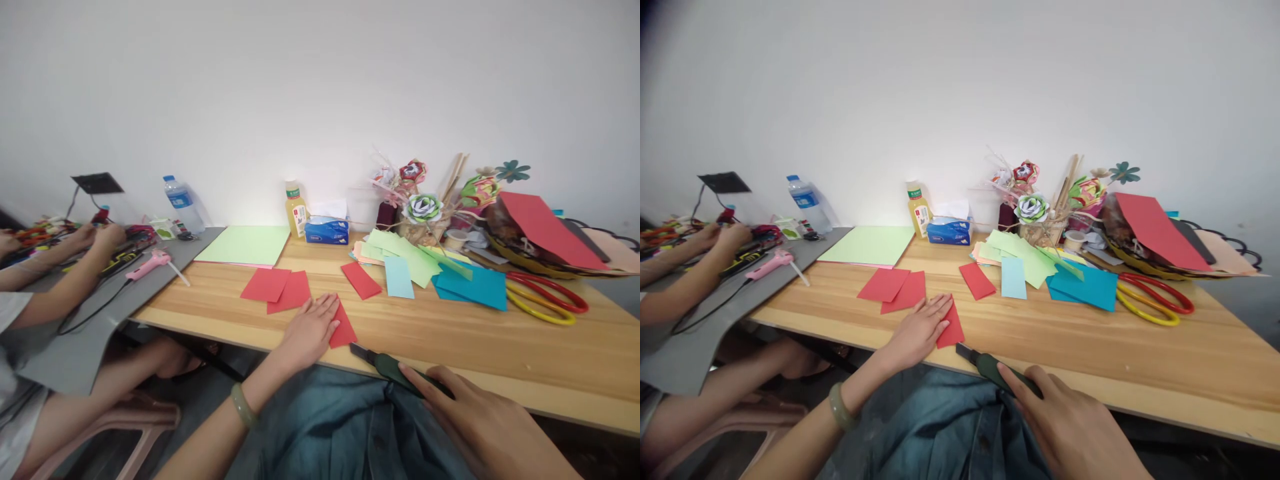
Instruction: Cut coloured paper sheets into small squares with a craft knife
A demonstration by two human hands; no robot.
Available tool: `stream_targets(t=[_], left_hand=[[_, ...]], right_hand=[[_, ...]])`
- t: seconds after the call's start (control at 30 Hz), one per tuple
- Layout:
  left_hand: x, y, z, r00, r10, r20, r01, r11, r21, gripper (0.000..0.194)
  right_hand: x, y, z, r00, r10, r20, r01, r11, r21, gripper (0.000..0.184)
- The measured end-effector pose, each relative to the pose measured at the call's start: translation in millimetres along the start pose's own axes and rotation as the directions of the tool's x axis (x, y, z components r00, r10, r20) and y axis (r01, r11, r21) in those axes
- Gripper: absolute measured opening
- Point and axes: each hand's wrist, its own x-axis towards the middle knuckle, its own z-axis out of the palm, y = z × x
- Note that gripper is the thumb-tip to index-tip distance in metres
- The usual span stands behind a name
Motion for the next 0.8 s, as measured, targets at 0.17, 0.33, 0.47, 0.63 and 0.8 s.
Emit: stream_targets(t=[0.17,0.33,0.47,0.63,0.8], left_hand=[[-1,1,0.6,1.0,0.003,-0.021,-0.003,1.0,0.022,0.047],[0,0,3.6,0.999,0.013,-0.039,-0.011,0.999,0.048,0.046],[0,0,2.4,0.999,0.008,-0.033,-0.006,0.998,0.067,0.046],[2,2,-0.4,1.0,0.001,0.006,-0.001,0.997,0.078,0.046],[3,1,2.3,1.0,0.011,0.009,-0.012,0.994,0.107,0.045]], right_hand=[[0,-2,0,1.0,0.001,-0.007,-0.001,1.0,-0.015,0.044],[-2,-5,3,0.999,0.028,-0.03,-0.03,0.998,-0.048,0.041],[-4,-8,2,0.998,0.059,-0.015,-0.06,0.996,-0.059,0.041],[-2,-11,0,0.999,0.044,-0.017,-0.045,0.997,-0.066,0.04],[3,-12,1,0.999,-0.001,-0.033,-0.002,0.994,-0.114,0.04]])
